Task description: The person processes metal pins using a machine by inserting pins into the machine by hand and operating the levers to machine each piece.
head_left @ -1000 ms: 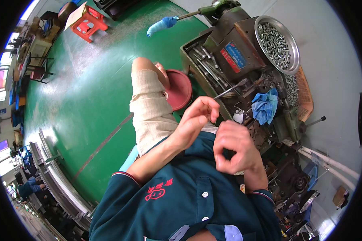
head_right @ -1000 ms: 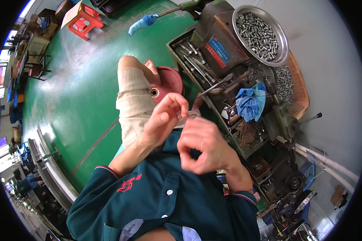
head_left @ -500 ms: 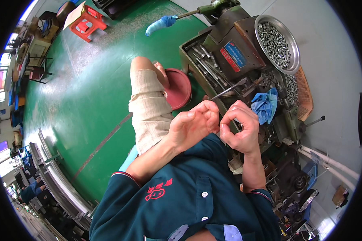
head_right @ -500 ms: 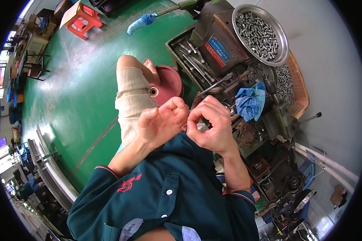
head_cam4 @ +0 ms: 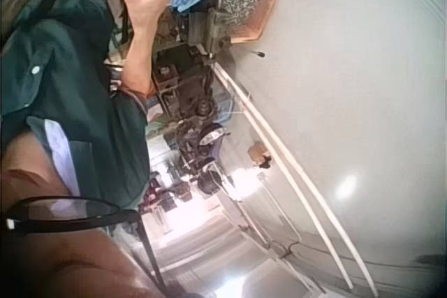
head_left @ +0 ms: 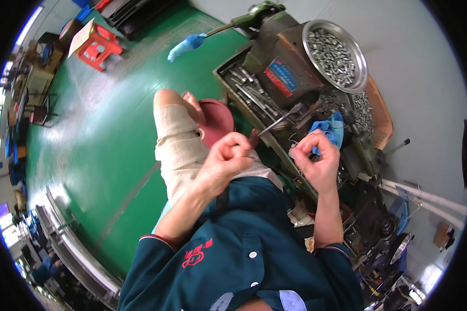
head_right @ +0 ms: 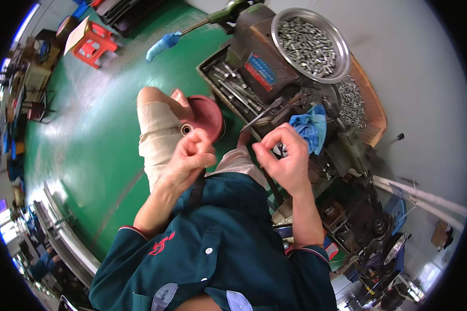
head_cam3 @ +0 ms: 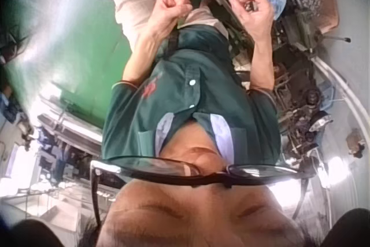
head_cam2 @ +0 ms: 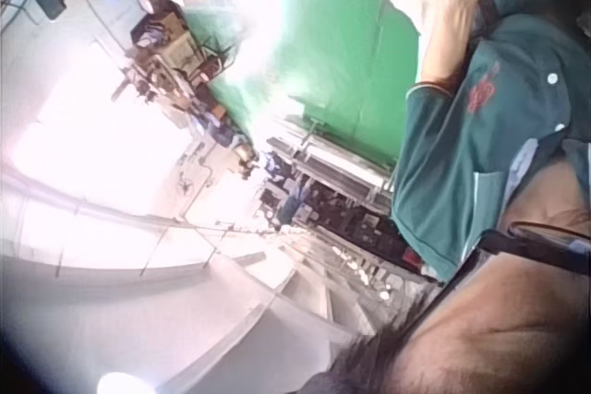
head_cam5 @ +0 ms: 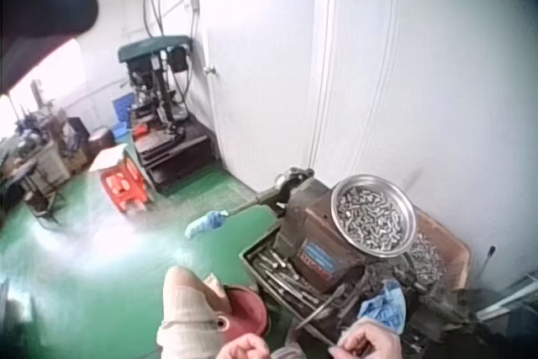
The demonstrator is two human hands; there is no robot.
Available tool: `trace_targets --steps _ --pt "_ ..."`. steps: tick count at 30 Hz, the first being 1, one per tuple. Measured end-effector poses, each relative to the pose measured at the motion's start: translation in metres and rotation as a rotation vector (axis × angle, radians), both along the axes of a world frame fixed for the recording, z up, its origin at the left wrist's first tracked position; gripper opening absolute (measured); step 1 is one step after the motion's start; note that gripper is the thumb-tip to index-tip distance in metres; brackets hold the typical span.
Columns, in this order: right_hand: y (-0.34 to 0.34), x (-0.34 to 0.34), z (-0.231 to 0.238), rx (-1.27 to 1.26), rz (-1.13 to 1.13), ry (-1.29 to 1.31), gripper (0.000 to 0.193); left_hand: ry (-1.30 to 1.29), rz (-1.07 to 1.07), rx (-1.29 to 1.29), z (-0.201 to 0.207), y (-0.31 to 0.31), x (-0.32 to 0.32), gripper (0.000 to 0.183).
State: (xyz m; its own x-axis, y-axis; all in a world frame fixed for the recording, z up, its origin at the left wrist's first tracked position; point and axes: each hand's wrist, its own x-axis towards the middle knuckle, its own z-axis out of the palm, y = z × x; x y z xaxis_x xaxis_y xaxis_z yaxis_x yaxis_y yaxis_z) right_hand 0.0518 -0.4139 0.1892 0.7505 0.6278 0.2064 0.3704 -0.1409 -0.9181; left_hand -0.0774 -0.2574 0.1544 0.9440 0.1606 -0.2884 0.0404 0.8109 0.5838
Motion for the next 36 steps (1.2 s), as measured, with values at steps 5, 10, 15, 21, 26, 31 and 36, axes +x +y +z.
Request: trace_targets --steps 5,10,15,21,26,31,36 --pt "-0.065 0.058 0.001 -0.177 -0.376 -0.023 0.012 0.177 0.295 0.764 0.007 0.049 0.011 0.020" --pt "-0.131 0.103 0.004 -0.152 -0.561 -0.017 0.007 0.083 0.478 1.005 -0.007 0.115 0.020 0.034" --pt "-0.210 0.148 -0.004 -0.703 -0.737 -0.471 0.024 0.324 0.455 1.582 -0.034 0.174 0.051 0.051" --pt "-0.239 0.166 -0.016 -0.961 -0.838 -0.550 0.027 0.282 0.422 1.825 -0.060 0.214 0.086 0.050" --pt "-0.175 0.165 -0.025 -0.660 -0.678 -0.575 0.021 0.282 0.244 1.825 -0.052 0.222 0.116 0.052" --pt "-0.109 0.182 -0.039 -0.667 -0.470 -0.442 0.022 0.407 0.054 1.993 -0.046 0.230 0.129 0.053" --pt "-0.053 0.182 -0.052 -0.494 -0.314 -0.048 0.014 0.363 -0.014 2.058 -0.048 0.239 0.136 0.041"
